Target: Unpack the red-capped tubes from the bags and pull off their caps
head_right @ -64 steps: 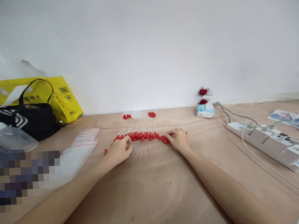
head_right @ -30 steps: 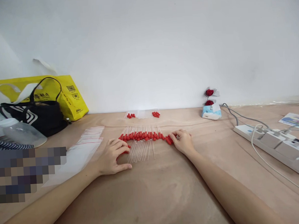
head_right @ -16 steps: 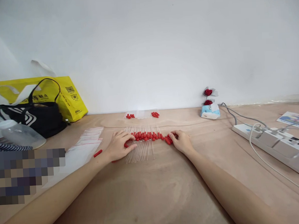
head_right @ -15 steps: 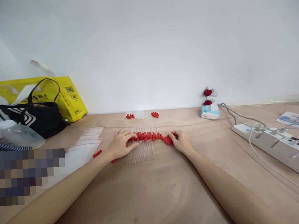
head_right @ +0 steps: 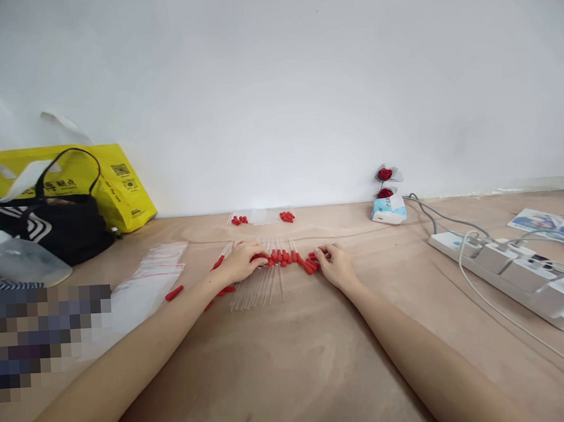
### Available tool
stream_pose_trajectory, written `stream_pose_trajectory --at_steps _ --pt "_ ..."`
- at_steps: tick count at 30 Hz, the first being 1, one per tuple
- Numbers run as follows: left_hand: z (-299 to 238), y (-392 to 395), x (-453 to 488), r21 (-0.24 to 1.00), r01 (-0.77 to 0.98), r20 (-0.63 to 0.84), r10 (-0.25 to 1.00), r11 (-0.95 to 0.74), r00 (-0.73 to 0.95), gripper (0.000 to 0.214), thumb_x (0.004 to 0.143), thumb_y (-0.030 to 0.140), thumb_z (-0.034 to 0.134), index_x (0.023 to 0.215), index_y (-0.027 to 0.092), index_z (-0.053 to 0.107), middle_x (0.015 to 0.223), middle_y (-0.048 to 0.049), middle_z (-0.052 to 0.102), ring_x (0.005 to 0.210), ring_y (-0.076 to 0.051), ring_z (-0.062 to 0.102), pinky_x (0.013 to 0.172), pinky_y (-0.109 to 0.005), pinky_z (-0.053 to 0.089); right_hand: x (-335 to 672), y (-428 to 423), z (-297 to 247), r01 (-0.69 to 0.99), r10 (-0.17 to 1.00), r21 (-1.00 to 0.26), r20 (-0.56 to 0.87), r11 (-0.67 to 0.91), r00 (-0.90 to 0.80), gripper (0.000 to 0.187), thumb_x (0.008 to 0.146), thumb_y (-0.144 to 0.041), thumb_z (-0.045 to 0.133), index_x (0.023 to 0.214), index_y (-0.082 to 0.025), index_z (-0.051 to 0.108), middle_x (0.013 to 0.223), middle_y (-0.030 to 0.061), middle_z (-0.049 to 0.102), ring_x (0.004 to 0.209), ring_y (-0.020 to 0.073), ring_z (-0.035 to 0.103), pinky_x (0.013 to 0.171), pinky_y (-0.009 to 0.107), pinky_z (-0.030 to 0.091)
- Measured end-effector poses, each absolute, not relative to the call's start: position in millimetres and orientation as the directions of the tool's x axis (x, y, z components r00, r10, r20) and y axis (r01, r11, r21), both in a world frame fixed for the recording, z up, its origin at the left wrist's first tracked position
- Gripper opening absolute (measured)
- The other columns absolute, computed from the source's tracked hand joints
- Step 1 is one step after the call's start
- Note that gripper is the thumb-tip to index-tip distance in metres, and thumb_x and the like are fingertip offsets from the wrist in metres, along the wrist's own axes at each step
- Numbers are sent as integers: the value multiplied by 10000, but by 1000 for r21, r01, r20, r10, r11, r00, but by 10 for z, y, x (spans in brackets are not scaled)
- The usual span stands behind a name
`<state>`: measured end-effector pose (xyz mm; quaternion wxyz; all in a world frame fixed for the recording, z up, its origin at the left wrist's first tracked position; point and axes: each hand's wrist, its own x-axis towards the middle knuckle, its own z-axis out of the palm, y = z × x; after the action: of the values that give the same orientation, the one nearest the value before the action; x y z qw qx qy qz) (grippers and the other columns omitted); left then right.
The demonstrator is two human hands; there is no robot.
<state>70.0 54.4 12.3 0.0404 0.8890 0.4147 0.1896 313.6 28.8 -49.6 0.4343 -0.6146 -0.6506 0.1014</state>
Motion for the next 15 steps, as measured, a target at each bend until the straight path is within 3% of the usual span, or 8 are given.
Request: stream_pose_trajectory --at_steps 11,15 --pt "95 400 576 319 702 520 736 -637 432 149 774 108 445 812 148 583 845 -47 612 802 -152 560 747 -289 435 3137 279 -492 716 876 -663 457 219 155 364 814 -418 395 812 -170 662 761 66 590 613 141 516 626 282 420" --pt "79 136 401 427 596 622 699 -680 352 121 788 160 450 804 162 571 813 -31 599 766 -135 567 682 -257 464 3093 198 -461 756 776 -579 611 306 154 332 816 -402 413 772 -173 650 741 61 578 691 161 518 674 295 407"
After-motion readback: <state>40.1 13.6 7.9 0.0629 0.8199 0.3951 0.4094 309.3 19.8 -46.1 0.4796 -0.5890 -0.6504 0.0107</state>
